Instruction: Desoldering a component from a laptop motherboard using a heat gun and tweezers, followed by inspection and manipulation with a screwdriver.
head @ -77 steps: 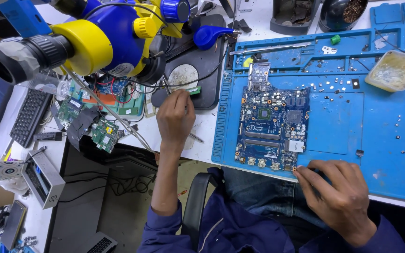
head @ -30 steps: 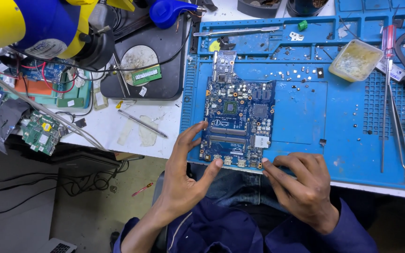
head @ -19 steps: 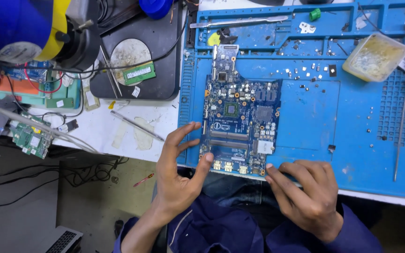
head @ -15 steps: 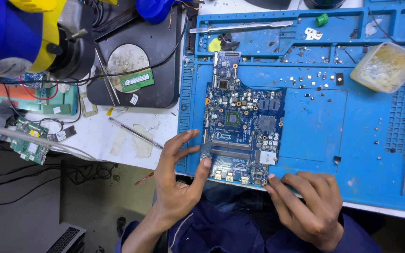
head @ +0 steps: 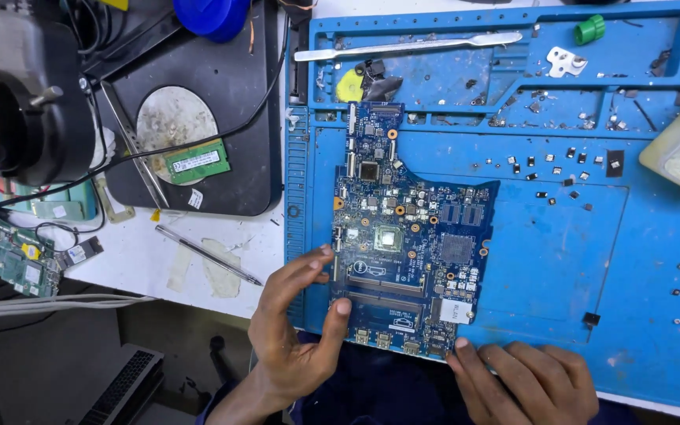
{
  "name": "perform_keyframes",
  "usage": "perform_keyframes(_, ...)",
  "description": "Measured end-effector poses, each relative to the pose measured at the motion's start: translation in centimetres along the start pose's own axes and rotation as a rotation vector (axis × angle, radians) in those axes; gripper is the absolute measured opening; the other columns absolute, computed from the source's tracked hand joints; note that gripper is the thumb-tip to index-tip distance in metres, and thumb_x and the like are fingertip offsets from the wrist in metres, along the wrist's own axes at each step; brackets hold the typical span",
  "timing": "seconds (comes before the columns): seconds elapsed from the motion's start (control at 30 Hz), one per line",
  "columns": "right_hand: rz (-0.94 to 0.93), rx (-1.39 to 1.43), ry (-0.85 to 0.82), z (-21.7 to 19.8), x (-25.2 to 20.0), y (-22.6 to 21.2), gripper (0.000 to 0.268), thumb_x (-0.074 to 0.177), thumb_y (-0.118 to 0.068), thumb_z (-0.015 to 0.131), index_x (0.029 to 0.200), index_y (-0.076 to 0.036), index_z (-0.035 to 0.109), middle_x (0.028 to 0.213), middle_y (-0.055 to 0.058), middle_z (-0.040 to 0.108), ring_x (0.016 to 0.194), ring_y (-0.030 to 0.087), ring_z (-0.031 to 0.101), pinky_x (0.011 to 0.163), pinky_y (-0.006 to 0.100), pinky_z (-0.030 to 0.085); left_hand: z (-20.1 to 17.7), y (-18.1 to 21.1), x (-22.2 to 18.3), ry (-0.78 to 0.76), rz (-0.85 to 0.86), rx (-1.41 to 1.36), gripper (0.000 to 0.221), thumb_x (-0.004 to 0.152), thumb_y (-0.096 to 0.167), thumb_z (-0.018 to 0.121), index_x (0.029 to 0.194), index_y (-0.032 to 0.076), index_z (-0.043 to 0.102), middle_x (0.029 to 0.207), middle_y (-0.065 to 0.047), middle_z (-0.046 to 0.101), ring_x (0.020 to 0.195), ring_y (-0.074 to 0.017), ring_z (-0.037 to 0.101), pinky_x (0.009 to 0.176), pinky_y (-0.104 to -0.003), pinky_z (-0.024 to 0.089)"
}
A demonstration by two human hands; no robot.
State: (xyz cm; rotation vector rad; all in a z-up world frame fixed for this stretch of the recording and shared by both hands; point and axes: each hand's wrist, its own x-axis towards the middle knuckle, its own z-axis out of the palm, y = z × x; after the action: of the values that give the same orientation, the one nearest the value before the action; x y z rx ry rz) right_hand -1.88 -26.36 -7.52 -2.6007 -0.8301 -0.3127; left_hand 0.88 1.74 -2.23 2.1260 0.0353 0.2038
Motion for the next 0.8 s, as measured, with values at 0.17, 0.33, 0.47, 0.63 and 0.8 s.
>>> perform_keyframes(0.17, -0.080, -0.045, -0.095, -0.1, -0.9, 0.7, 0.046, 0.089, -0.053, 0.085, 0.122, -0.023, 0.073, 0.106, 0.000, 0.071, 0.095, 0.024, 0.066, 0.087, 0.046, 0.051, 0.3, -0.3, -0.3, 0.023, -0.004, -0.012, 0.040, 0.107, 0.021, 0.063, 0.143, 0.015, 0.046, 0.143, -0.012, 0.058, 0.141, -0.0363, 0.060, 0.108, -0.041, 0.071)
perform_keyframes(0.33, -0.102, -0.031, -0.055, 0.0, -0.9, 0.8, 0.044, 0.090, -0.050, 0.087, 0.121, -0.023, 0.074, 0.104, 0.000, 0.072, 0.093, 0.023, 0.068, 0.082, 0.042, 0.051, 0.2, -0.4, -0.5, 0.029, -0.031, -0.065, 0.044, 0.106, 0.019, 0.064, 0.145, 0.015, 0.043, 0.142, -0.013, 0.058, 0.142, -0.0393, 0.059, 0.109, -0.044, 0.071)
perform_keyframes(0.47, -0.027, -0.006, -0.029, -0.2, 0.1, 0.0, 0.036, 0.091, -0.045, 0.086, 0.118, -0.023, 0.075, 0.100, -0.001, 0.072, 0.090, 0.022, 0.067, 0.082, 0.042, 0.050, 0.2, -0.3, -0.5, 0.030, -0.039, -0.104, 0.045, 0.107, 0.018, 0.063, 0.146, 0.015, 0.041, 0.142, -0.013, 0.058, 0.142, -0.0398, 0.059, 0.108, -0.045, 0.070)
perform_keyframes(0.63, 0.011, 0.025, 0.043, -0.2, 0.9, -0.4, 0.023, 0.090, -0.037, 0.088, 0.105, -0.022, 0.080, 0.094, 0.000, 0.073, 0.086, 0.022, 0.066, 0.079, 0.042, 0.049, 0.2, 0.0, -0.1, 0.032, -0.019, -0.103, 0.042, 0.106, 0.016, 0.063, 0.143, 0.012, 0.043, 0.139, -0.015, 0.059, 0.141, -0.0401, 0.060, 0.107, -0.042, 0.070)
perform_keyframes(0.8, 0.046, 0.102, 0.102, -0.6, 2.0, -0.7, 0.016, 0.090, -0.031, 0.086, 0.100, -0.020, 0.080, 0.090, 0.002, 0.073, 0.082, 0.021, 0.067, 0.076, 0.041, 0.050, 0.0, 0.3, -0.3, -0.002, 0.006, -0.066, 0.045, 0.108, 0.017, 0.063, 0.146, 0.014, 0.040, 0.145, -0.013, 0.056, 0.145, -0.0370, 0.056, 0.116, -0.043, 0.065)
